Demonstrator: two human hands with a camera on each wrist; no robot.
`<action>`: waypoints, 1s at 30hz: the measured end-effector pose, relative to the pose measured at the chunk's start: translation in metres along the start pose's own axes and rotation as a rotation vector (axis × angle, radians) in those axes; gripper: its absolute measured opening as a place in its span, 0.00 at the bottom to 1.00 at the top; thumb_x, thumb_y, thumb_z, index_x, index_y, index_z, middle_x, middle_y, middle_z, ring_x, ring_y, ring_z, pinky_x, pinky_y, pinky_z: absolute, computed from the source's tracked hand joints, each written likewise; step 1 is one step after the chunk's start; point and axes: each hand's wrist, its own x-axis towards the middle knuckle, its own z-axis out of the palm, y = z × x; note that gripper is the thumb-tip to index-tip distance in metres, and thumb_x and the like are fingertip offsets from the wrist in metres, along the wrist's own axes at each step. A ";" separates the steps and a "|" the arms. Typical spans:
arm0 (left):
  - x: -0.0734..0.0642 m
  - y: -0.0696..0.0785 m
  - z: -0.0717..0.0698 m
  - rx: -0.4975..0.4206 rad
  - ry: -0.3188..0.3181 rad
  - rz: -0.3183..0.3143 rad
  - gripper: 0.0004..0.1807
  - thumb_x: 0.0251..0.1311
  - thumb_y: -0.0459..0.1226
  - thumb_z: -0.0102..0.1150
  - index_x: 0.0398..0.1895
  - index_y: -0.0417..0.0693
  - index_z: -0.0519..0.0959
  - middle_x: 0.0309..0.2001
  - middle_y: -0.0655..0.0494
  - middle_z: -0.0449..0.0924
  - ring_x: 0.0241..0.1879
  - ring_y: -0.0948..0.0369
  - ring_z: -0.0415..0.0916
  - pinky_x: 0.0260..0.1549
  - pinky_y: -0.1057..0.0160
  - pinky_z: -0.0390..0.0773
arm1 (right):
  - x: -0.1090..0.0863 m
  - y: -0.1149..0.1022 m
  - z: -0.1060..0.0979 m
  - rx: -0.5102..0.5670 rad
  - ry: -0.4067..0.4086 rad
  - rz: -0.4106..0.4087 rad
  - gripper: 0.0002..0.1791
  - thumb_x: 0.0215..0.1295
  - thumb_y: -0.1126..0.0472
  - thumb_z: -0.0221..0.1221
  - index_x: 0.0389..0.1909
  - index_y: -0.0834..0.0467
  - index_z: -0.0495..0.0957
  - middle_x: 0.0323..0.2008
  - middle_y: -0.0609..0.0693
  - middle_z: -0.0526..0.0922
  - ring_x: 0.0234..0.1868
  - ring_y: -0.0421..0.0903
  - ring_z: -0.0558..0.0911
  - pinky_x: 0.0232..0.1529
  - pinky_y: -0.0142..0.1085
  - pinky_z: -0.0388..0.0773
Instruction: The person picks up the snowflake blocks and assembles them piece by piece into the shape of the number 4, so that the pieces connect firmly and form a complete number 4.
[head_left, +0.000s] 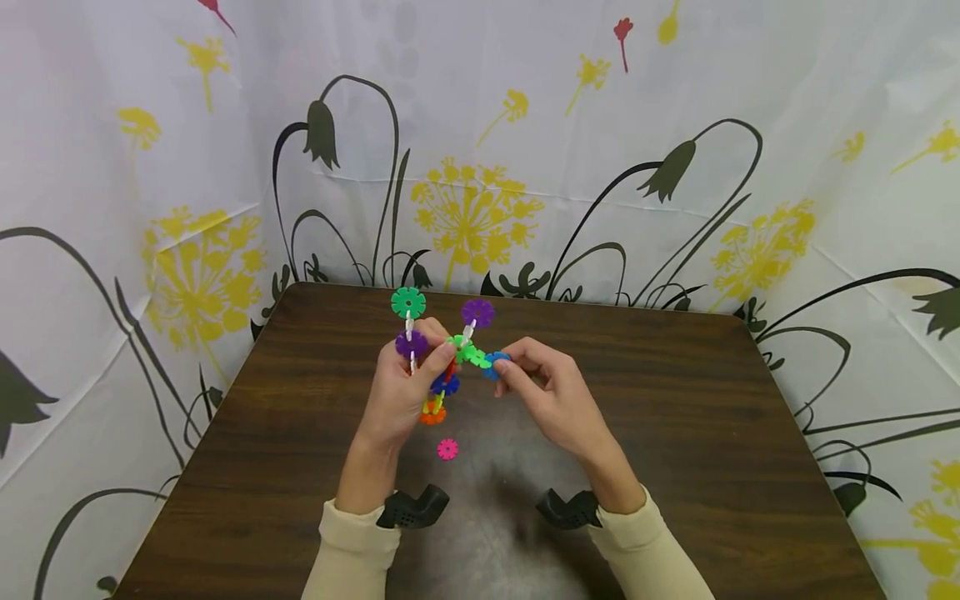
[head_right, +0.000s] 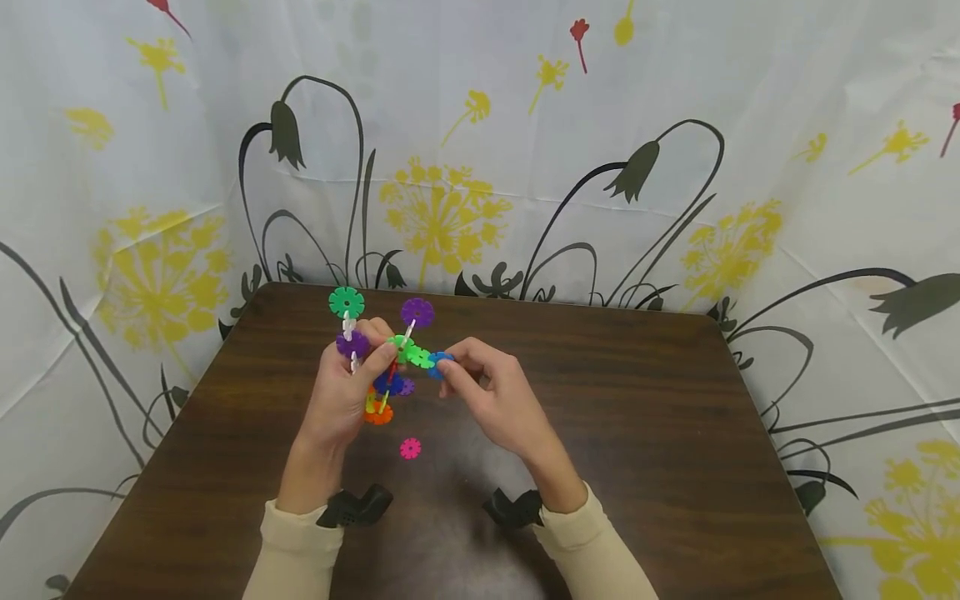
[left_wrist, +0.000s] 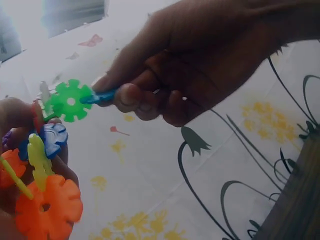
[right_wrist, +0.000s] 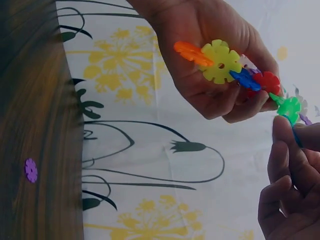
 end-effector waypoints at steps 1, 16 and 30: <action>0.000 -0.001 0.001 -0.011 0.014 -0.008 0.05 0.78 0.31 0.59 0.40 0.48 0.78 0.38 0.58 0.78 0.35 0.61 0.77 0.37 0.69 0.81 | 0.001 0.000 0.000 0.008 0.009 -0.006 0.06 0.82 0.59 0.59 0.45 0.54 0.83 0.29 0.52 0.86 0.31 0.46 0.83 0.29 0.33 0.73; -0.001 -0.001 0.003 -0.062 0.114 -0.178 0.07 0.81 0.35 0.47 0.42 0.50 0.74 0.30 0.58 0.78 0.26 0.63 0.76 0.25 0.71 0.77 | 0.005 0.026 0.004 0.167 -0.083 -0.030 0.22 0.89 0.48 0.46 0.46 0.60 0.82 0.32 0.57 0.85 0.33 0.50 0.84 0.42 0.42 0.86; -0.001 0.005 -0.007 0.042 0.056 -0.163 0.06 0.81 0.33 0.53 0.48 0.50 0.80 0.38 0.58 0.81 0.35 0.62 0.79 0.38 0.68 0.83 | -0.001 0.106 0.052 -0.220 -0.458 0.289 0.18 0.82 0.44 0.57 0.55 0.53 0.82 0.36 0.51 0.88 0.33 0.47 0.84 0.35 0.37 0.81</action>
